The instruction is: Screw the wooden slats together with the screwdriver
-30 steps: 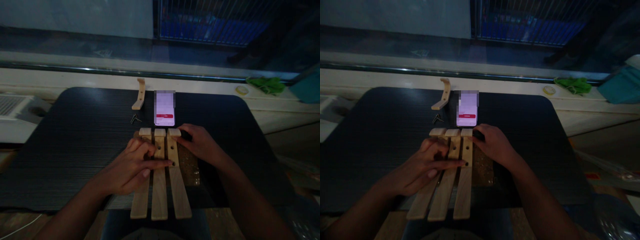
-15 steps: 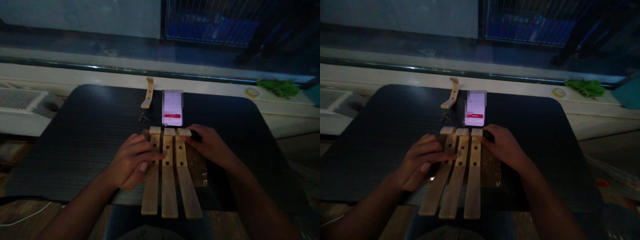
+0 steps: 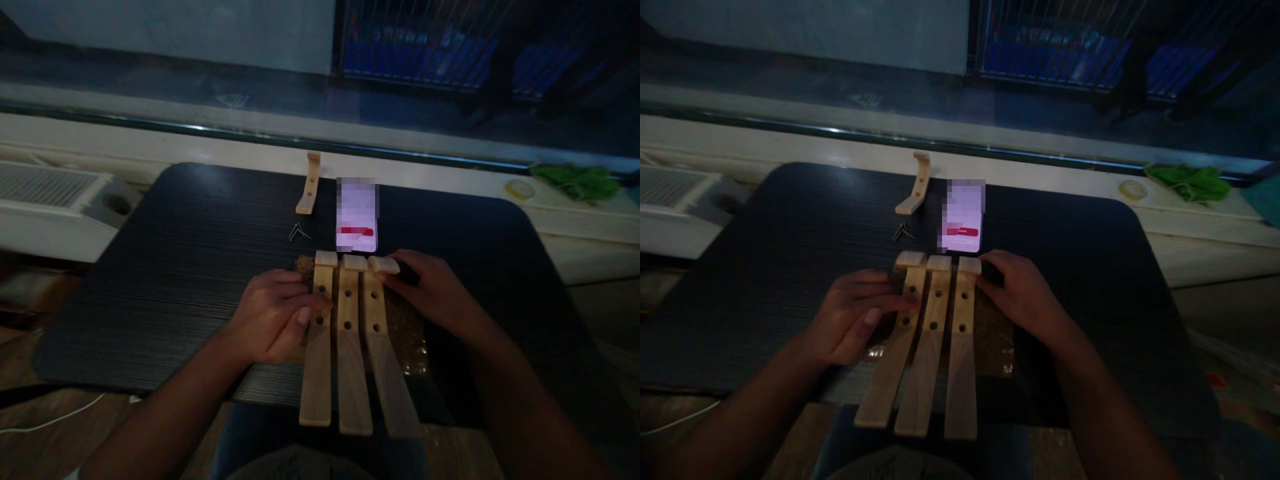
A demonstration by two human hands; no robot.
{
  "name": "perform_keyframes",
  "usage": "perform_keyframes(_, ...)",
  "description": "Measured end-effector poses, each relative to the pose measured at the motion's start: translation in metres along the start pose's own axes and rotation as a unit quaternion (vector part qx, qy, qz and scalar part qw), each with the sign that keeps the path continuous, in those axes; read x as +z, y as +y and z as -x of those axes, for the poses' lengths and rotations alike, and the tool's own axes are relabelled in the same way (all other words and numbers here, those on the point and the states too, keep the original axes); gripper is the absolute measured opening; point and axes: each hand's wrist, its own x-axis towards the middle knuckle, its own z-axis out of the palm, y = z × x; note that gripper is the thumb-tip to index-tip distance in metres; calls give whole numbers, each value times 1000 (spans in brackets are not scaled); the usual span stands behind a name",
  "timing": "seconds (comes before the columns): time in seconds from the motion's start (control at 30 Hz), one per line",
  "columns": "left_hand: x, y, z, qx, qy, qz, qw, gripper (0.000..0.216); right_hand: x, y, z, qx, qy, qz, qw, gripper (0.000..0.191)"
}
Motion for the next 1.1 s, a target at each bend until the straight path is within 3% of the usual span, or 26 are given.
perform_keyframes(0.6,2,0,0,3,-20,58,998,51,1,1,0,-1,2,-8,1000,12)
perform_keyframes(0.9,3,11,-7,12,-160,94,982,56,2,1,1,-13,3,-19,1000,16)
perform_keyframes(1.1,6,9,-5,3,-187,98,977,56,4,2,0,-19,0,-32,999,15)
